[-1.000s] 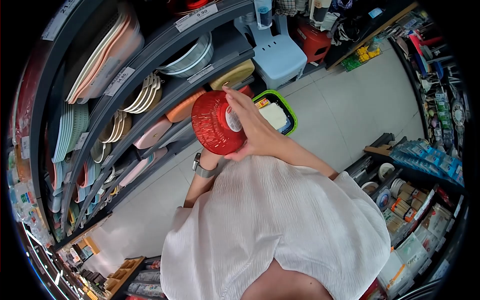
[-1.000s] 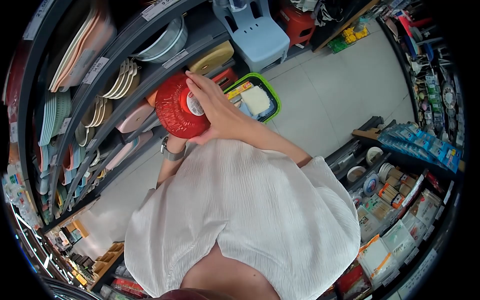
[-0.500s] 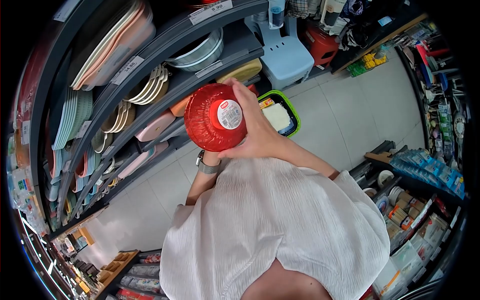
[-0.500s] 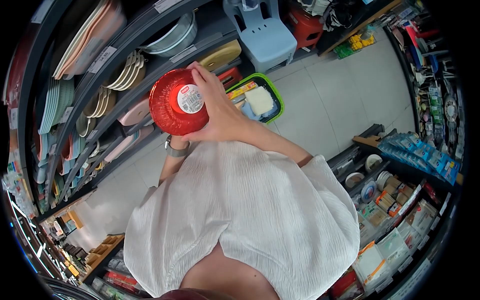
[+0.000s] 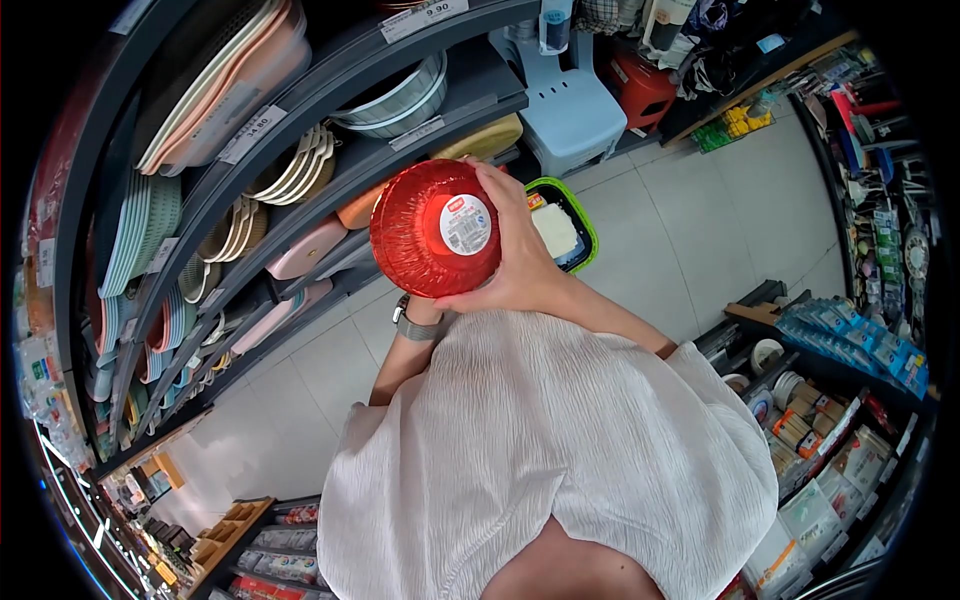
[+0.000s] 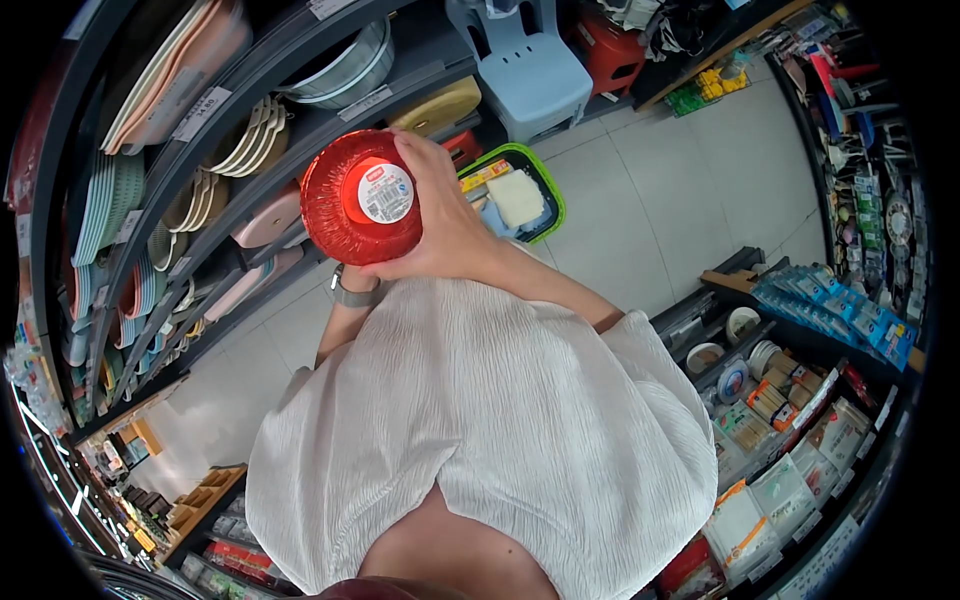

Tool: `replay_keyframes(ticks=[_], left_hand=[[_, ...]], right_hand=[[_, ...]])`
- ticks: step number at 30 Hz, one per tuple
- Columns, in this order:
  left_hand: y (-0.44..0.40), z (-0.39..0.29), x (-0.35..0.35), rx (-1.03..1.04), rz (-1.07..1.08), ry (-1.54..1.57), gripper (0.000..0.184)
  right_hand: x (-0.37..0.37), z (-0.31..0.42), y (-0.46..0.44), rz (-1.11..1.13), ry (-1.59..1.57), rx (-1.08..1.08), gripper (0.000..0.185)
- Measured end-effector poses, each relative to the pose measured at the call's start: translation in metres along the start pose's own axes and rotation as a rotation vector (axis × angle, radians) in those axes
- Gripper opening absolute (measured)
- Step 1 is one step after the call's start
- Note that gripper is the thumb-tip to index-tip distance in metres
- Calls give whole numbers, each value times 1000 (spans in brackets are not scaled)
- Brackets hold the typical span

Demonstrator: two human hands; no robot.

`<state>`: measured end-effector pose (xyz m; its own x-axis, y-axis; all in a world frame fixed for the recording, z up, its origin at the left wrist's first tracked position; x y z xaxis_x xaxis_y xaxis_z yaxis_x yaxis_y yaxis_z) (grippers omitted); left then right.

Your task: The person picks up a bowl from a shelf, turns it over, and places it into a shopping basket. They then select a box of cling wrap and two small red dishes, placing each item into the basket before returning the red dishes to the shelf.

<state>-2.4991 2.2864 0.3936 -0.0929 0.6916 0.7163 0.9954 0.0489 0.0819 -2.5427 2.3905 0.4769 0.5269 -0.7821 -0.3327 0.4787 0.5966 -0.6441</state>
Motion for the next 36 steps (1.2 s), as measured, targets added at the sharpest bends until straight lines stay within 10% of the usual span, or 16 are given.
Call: replay_keyframes(ticks=[36], left_hand=[[-3, -1, -4, -5, -6, 60, 57]], right_hand=[[0, -2, -1, 67, -22, -38, 138]])
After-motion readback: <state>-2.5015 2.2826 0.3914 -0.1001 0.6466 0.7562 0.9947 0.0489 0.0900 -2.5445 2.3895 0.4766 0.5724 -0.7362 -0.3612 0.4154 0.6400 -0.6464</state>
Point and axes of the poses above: each hand's wrist, its own y-axis away from the middle knuckle, its own x-axis out of the palm, z = x × y, the point moved 7 cm from there along -y, towards the middle knuckle, and after that the axes turned 10 degrees about -x, right-handed, at the moved point
